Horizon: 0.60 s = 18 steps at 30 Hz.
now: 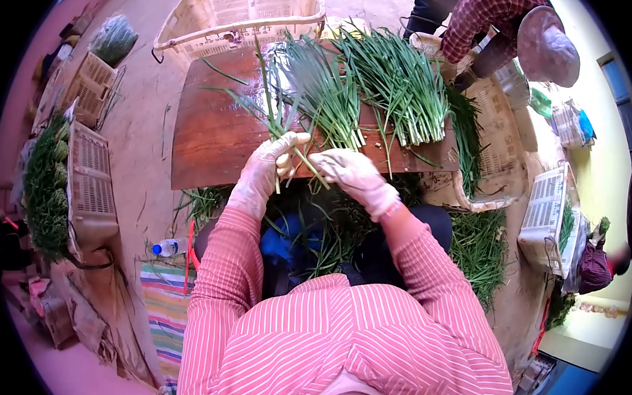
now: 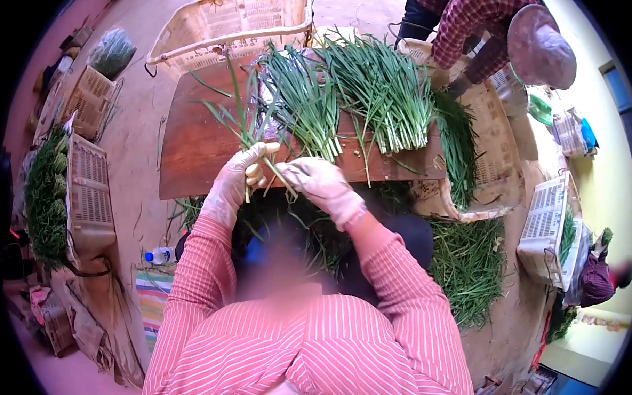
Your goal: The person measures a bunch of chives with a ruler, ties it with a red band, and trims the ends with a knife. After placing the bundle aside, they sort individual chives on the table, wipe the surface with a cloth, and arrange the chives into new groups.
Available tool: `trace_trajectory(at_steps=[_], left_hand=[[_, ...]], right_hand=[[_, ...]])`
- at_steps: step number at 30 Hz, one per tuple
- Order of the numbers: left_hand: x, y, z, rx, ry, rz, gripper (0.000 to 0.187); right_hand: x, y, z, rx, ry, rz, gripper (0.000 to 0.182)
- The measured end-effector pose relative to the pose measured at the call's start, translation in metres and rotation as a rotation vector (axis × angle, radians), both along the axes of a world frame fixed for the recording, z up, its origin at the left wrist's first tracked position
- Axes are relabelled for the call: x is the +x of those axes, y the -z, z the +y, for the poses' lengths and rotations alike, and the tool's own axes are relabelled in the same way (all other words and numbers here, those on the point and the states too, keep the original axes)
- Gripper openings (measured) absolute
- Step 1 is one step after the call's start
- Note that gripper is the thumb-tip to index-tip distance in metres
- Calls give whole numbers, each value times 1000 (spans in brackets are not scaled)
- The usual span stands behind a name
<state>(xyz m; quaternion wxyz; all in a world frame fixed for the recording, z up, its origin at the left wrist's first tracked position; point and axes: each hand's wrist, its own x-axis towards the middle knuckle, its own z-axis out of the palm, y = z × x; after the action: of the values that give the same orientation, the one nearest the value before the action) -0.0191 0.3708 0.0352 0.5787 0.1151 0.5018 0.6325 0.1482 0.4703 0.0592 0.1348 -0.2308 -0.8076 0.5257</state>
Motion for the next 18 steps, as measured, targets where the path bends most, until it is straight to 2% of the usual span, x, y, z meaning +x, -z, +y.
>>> trace_trajectory(at_steps=[1, 3, 4, 5, 6, 7, 8, 9, 10, 11, 13, 15, 16, 17, 18], left_hand=[[1, 0, 2, 57, 73, 69, 29], [6, -9, -1, 95, 107, 32, 27], [7, -16, -1, 97, 109, 32, 27], [8, -22, -1, 64, 14, 34, 25], [8, -25, -1, 30, -81, 35, 24], [3, -22, -2, 28, -82, 33, 24], [-5, -15, -5, 36, -129, 78, 24], [-12, -10, -7, 43, -174, 123, 24], [-17, -8, -9, 77, -200, 55, 27], [-22, -4, -11, 79, -208, 27, 28], [-23, -6, -12, 71, -202, 35, 28], [-19, -4, -13, 54, -183, 37, 28], [-17, -3, -11, 41, -154, 47, 27], [-14, -2, -9, 42, -147, 54, 26], [-11, -1, -7, 36, -132, 57, 25]], right_hand=[[-10, 1, 0, -79, -85, -10, 30], [-22, 19, -11, -569, 31, 193, 30], [-23, 14, -12, -667, 110, 105, 30], [-21, 16, -13, -666, 110, 105, 30], [-18, 19, -14, -580, 94, 18, 33], [-15, 22, -16, -495, 77, -69, 36], [-11, 24, -19, -383, 1, -172, 27], [-3, 81, -21, -17, -125, -70, 24], [9, 102, -26, 572, -450, -104, 25], [19, 101, -39, 801, -722, -446, 29], [40, 63, -45, 378, -616, -676, 37], [40, 63, -25, 214, -283, -451, 37], [38, 55, -16, 275, -117, -262, 38], [34, 48, -15, -221, 111, -105, 38], [27, 28, -15, -374, 155, -49, 35]])
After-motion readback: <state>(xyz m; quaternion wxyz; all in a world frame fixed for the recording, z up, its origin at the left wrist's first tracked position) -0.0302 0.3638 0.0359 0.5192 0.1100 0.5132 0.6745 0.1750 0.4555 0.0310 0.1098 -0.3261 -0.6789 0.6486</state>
